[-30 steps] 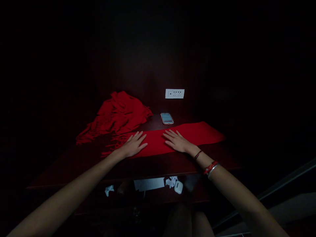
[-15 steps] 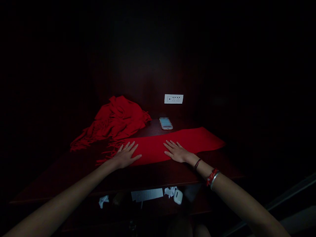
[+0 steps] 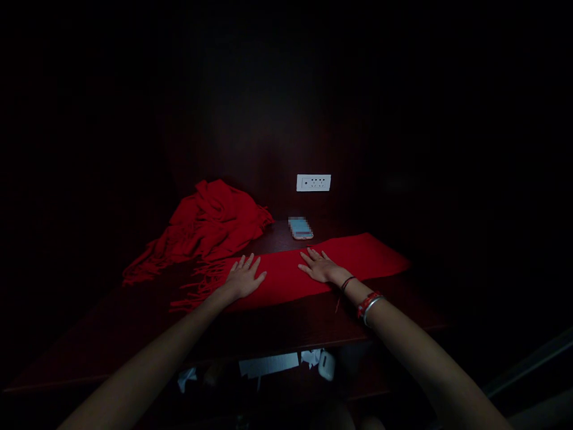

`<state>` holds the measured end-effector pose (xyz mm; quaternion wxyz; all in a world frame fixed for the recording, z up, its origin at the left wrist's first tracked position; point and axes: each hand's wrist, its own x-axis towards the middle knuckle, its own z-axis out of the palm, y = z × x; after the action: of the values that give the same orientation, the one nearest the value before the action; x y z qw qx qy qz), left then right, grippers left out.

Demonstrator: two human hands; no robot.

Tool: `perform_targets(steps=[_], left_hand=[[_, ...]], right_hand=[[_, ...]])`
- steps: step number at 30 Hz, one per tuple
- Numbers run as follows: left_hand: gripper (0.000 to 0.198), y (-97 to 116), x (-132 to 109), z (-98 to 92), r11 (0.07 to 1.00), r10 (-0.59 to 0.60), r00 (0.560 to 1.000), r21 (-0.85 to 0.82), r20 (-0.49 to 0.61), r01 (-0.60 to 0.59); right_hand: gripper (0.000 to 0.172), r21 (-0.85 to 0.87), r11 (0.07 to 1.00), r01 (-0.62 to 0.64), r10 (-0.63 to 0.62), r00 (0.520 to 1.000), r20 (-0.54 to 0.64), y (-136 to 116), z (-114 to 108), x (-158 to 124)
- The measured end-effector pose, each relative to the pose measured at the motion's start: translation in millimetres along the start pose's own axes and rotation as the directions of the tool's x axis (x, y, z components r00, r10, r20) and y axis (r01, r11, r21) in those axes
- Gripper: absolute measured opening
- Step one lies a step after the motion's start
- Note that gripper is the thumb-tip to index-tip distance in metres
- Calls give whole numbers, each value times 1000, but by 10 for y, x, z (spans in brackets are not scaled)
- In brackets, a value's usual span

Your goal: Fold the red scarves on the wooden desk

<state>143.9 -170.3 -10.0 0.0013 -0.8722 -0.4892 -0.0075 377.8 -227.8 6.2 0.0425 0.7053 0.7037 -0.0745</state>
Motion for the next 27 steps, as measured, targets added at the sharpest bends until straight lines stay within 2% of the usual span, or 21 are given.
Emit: perform_targets(steps=[3,5,7,10,12,14,17,21,23,25,27], left_hand=[[65,15,-15,-24,1000,-9,1000,-4,1,9],[66,24,-15,-38,1000,-3,1000,-15,11,3],[67,26,-9,-42,1000,2,1000,-29,16,-1],[68,23,-4,-33,1000,-7,1000,-30,4,7],[68,22,-6,-27,1000,-13,1000,-19,-6,13],[67,23,-11,-25,1000,-11,1000,-9,-11,10],[68,25,-15,-31,1000,0,1000,-6,-9,0],[68,32,-11,-42,1000,-5,1000,-14,7,5],[69,34,-8,-43,1000,-6,1000,-22,9,6],[70,33,-3,-37,1000,-6,1000,-29,3,6],[72,27,2,-25,999,-4,1000,-33,0,4]], right_hand=[[69,-87,992,-88,86,996,-25,280,-66,-54],[71,-103,993,-64,55,994,-92,317,-104,-90],[71,-77,997,22,-35,985,-168,189,-112,-105],[69,-21,978,209,-209,952,-226,-214,-56,-76],[67,7,955,298,-290,934,-206,-469,0,-42],[65,33,948,318,-309,939,-153,-589,39,-18],[63,44,971,234,-230,971,-66,-428,36,-16],[62,-42,998,41,-42,999,-19,119,-45,-70],[63,-80,997,-19,16,999,-37,288,-89,-101],[65,-72,997,-7,0,996,-89,271,-116,-106],[65,-36,995,88,-93,981,-170,66,-117,-71]])
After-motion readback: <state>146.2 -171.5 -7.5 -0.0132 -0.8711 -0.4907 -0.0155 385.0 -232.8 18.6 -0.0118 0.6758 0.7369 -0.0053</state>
